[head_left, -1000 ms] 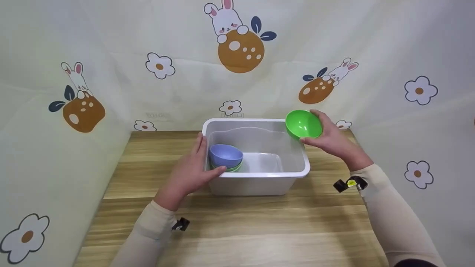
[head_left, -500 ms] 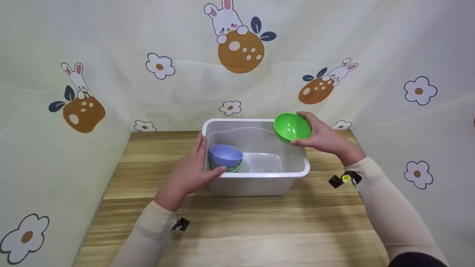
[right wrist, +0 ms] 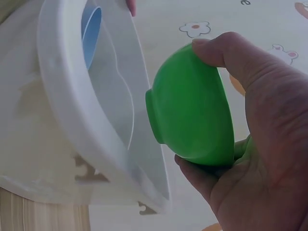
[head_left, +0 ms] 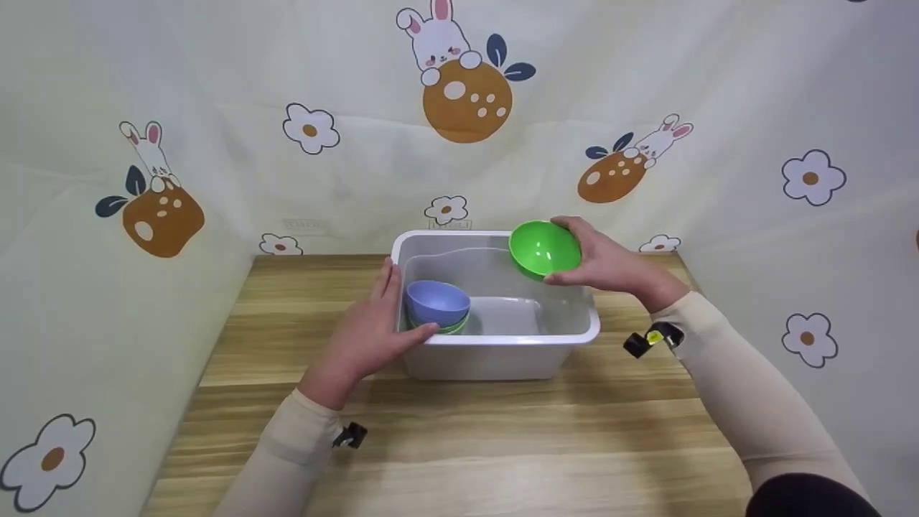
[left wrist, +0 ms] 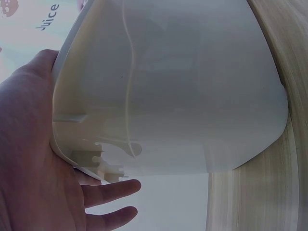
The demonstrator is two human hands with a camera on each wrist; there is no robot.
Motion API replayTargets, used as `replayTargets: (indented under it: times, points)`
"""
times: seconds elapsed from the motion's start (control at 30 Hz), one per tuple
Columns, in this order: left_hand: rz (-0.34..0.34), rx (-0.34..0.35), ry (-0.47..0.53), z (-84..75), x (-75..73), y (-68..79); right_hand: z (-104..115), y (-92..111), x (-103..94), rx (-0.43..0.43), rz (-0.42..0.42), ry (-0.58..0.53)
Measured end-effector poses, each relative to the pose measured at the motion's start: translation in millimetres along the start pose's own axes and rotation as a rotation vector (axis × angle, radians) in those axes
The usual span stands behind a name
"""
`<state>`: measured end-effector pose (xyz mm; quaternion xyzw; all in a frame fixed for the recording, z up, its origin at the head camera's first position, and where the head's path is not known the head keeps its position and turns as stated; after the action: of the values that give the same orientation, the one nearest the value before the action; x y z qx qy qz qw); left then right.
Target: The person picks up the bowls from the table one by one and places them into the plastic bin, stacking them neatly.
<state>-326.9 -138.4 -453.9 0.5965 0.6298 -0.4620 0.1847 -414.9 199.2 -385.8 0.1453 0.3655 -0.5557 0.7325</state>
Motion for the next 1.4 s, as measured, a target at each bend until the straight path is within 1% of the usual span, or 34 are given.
replayTargets:
  times: [0.17,0.53,0.77,0.97,1.23,1.4]
  points:
    - [0.004,-0.008,-0.005,1.0,0.2,0.1,9,-7,9.8,-0.03,0.03,0.014]
    - [0.009,-0.012,-0.01,1.6,0.8,-0.4,23,-19,29.9,-0.049,0.111,0.011]
    - [0.005,-0.011,-0.011,1.8,0.8,-0.4,31,-29,43.9,-0.074,0.156,0.009]
    - [0.0,0.001,-0.011,-0.4,-0.5,0.8,38,-36,56.4,-0.105,0.18,0.026]
    - [0.007,-0.012,-0.014,0.5,-0.6,0.2,53,-46,73.1,-0.172,0.226,0.011]
    - [0.008,-0.014,-0.013,0.1,0.0,0.9,60,-50,85.9,-0.191,0.253,0.025]
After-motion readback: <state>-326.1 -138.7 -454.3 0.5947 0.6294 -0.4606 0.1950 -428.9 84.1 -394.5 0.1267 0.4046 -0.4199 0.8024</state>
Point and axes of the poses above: each hand's wrist, its own y-axis away from the middle knuckle, its own x-axis out of the palm, z = x × y, the point moved 9 cm from there along -y, towards the middle knuckle, and after that the axes turned 13 degrees about -z, right-handed, at the moved point
